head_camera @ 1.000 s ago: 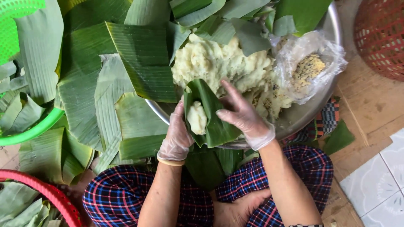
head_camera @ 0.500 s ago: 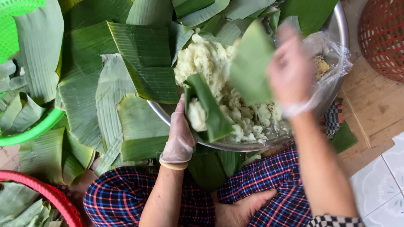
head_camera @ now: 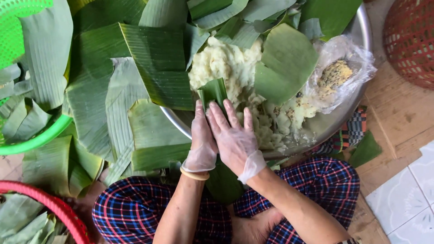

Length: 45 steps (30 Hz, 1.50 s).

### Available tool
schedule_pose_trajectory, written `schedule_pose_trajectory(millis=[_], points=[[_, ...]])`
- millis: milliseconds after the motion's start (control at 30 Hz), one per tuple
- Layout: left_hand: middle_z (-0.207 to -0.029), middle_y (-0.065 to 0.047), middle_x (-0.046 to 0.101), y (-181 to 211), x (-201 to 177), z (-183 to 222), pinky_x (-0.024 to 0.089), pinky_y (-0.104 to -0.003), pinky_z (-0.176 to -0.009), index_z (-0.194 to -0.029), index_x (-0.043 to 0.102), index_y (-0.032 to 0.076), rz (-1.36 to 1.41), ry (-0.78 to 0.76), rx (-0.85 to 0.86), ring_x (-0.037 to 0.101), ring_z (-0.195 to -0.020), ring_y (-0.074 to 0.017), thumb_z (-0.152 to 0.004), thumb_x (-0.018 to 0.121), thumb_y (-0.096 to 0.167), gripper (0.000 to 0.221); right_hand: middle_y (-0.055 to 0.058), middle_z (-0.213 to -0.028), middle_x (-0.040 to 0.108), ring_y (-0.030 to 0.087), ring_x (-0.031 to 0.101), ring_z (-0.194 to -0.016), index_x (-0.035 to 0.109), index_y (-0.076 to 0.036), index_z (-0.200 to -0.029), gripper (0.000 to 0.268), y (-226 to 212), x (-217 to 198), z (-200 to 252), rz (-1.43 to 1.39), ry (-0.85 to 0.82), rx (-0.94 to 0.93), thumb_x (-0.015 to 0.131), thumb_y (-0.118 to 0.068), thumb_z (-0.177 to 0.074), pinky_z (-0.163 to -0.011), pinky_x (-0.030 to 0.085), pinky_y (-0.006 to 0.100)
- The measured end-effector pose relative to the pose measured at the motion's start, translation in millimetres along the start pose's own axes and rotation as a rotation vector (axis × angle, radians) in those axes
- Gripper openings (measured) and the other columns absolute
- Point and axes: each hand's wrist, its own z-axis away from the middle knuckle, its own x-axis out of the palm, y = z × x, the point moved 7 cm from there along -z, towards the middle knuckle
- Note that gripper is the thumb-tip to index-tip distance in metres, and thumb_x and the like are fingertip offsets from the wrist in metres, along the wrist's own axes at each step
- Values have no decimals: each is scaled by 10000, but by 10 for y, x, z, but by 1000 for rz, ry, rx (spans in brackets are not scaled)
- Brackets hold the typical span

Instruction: Wrapping portions of dough with filling into banana leaves

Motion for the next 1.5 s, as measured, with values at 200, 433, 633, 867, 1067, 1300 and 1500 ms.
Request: schedule_pose_trajectory(millis=[200,433,633,867,1067,1300,1500], points=[[-1050,-110,714,129,93,163,594,-396,-886,-1148,679,40,-85,34,37,688,-947,-222,-913,640,551,564,31,-1610,374,413,326,-1458,482,-157,-1489,729,110,-86,135,-46,-3,-96,592,-90,-772,-1060,283,740],[-1109,-104,691,118,144,308,582,-397,-901,-1212,648,29,-5,59,34,695,-982,-241,-908,649,536,591,3,-1666,283,399,256,-1498,543,-128,-1418,671,61,8,455,-25,-59,-57,626,-30,-760,-1073,254,775],[-1091,-146,698,200,258,609,593,-394,-832,-1173,653,10,-10,-10,19,696,-939,-250,-904,656,517,575,63,-1530,477,293,271,-1493,635,-93,-1318,495,528,-499,208,-586,139,-31,530,101,-875,-1212,199,539],[-808,-64,650,259,265,409,604,-310,-597,-955,661,69,-118,-193,318,688,-693,-183,-943,650,480,412,75,-918,724,130,672,-661,605,-73,-1294,414,598,-101,-131,-1429,-30,385,646,1,-888,-533,602,244],[-820,-109,708,105,144,23,615,-299,-560,-1095,662,70,-88,-264,372,713,-659,-183,-966,664,384,339,108,-965,754,271,750,-892,695,-76,-1110,389,507,13,52,-1014,296,340,886,-205,-796,-783,602,377],[-1430,-281,527,-117,141,-40,501,-636,-995,-1498,475,149,264,-521,116,572,-1246,-478,-833,462,55,671,160,-971,734,338,719,-968,663,-68,-1069,367,687,247,19,-957,237,407,855,-188,-780,-818,567,440],[-1329,-232,561,-208,193,-69,618,-624,-636,-1501,425,70,57,-713,172,677,-1031,-407,-708,415,-155,824,239,-1152,668,411,655,-1094,590,-14,-1263,556,733,-52,-18,-982,134,310,827,-71,-764,-928,528,518]])
